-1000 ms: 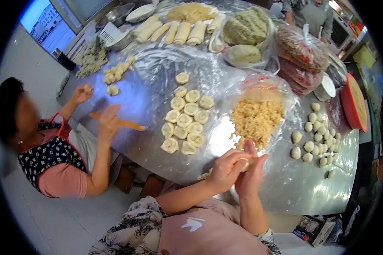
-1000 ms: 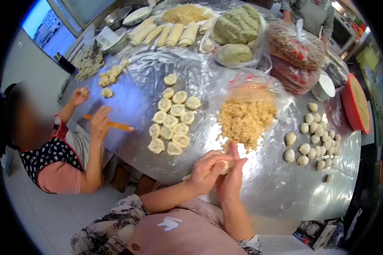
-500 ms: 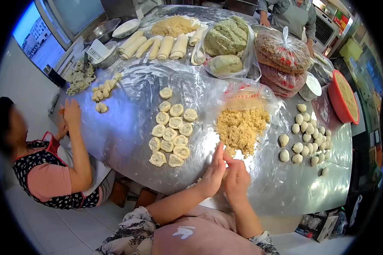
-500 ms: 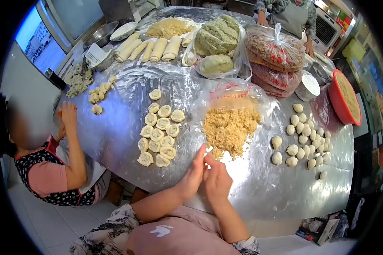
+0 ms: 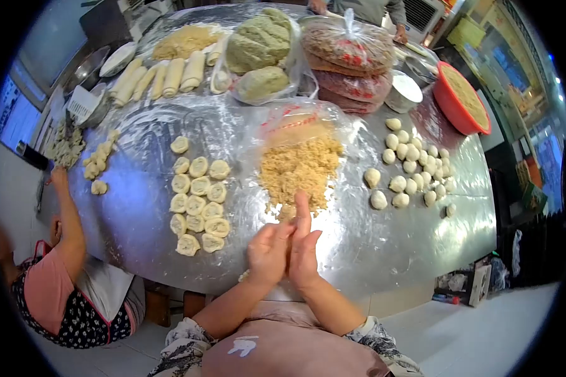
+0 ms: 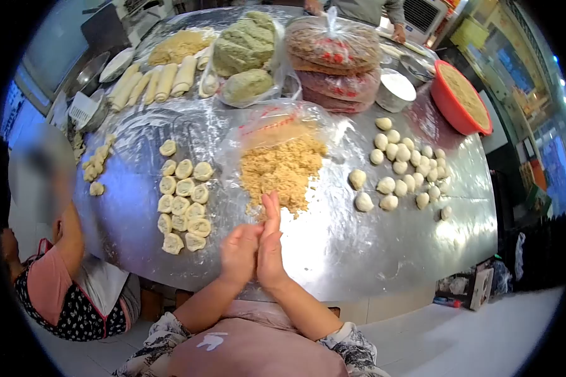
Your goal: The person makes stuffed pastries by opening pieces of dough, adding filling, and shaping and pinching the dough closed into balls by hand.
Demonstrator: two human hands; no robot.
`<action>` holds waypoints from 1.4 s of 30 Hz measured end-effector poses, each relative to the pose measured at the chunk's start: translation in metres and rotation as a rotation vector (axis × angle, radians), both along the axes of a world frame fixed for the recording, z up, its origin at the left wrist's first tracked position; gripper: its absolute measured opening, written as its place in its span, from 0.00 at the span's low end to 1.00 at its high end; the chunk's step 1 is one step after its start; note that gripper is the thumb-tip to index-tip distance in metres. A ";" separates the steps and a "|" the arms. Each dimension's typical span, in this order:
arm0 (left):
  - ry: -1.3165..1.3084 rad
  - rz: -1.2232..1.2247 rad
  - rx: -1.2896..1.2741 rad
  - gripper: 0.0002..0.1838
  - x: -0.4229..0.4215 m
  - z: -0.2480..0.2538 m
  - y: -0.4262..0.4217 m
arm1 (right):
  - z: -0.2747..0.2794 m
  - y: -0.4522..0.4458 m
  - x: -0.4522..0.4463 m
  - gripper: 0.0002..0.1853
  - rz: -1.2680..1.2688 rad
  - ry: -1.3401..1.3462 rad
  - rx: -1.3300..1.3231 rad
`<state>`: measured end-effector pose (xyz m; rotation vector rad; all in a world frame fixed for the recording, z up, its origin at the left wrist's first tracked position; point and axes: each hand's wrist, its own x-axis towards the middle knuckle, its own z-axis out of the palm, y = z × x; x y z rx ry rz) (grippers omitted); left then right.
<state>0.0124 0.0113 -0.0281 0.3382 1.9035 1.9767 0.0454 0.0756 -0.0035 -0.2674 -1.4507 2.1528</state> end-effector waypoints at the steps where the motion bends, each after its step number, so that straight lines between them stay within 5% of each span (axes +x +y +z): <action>1: -0.083 0.024 -0.034 0.22 -0.006 0.004 -0.006 | 0.000 -0.002 0.001 0.38 0.001 0.046 -0.054; 2: -0.170 0.045 -0.071 0.23 -0.010 0.008 -0.010 | -0.003 -0.007 0.004 0.43 0.007 -0.026 -0.047; 5: -0.242 0.200 0.150 0.25 -0.018 0.016 -0.011 | -0.013 -0.006 0.013 0.33 0.044 -0.407 0.268; 6: -0.218 0.125 0.200 0.27 -0.021 0.010 -0.013 | -0.018 -0.016 0.013 0.29 0.035 -0.356 0.183; 9: 0.295 0.007 0.027 0.31 -0.020 0.013 -0.011 | -0.022 -0.015 0.018 0.23 0.058 -0.428 0.071; 14: -0.094 -0.145 0.365 0.32 -0.015 -0.001 -0.017 | -0.016 -0.006 0.022 0.21 0.065 -0.461 0.267; 17: -0.192 -0.240 0.253 0.31 -0.018 -0.001 -0.026 | -0.012 -0.011 0.026 0.18 0.116 -0.387 0.053; 20: -0.323 -0.164 0.379 0.29 -0.018 0.007 -0.022 | -0.014 -0.010 0.021 0.15 -0.020 -0.316 0.358; 23: -0.475 0.052 0.677 0.27 -0.011 0.027 -0.001 | -0.005 0.009 0.029 0.24 0.254 -0.531 -0.123; 26: -0.376 -0.193 0.420 0.26 -0.014 0.023 -0.023 | 0.002 0.007 0.032 0.28 0.396 -0.547 -0.104; 29: -0.314 -0.294 0.326 0.25 -0.015 0.003 -0.030 | -0.006 -0.010 0.028 0.27 0.133 -0.404 0.136; 30: -0.252 -0.285 0.350 0.25 -0.016 0.002 -0.028 | -0.012 -0.014 0.020 0.26 -0.037 -0.319 0.514; 33: -0.455 -0.075 0.686 0.26 -0.009 0.022 -0.011 | 0.002 -0.003 0.032 0.25 0.178 -0.456 0.037; 37: -0.284 -0.283 0.306 0.30 -0.007 0.011 -0.023 | -0.013 -0.002 0.037 0.33 0.308 -0.606 0.003; 38: -0.261 -0.340 0.222 0.31 -0.007 0.003 -0.026 | -0.014 -0.004 0.035 0.35 0.222 -0.545 0.266; 42: -0.182 -0.270 0.166 0.32 -0.003 0.000 -0.030 | -0.015 0.009 0.046 0.29 0.108 -0.535 -0.241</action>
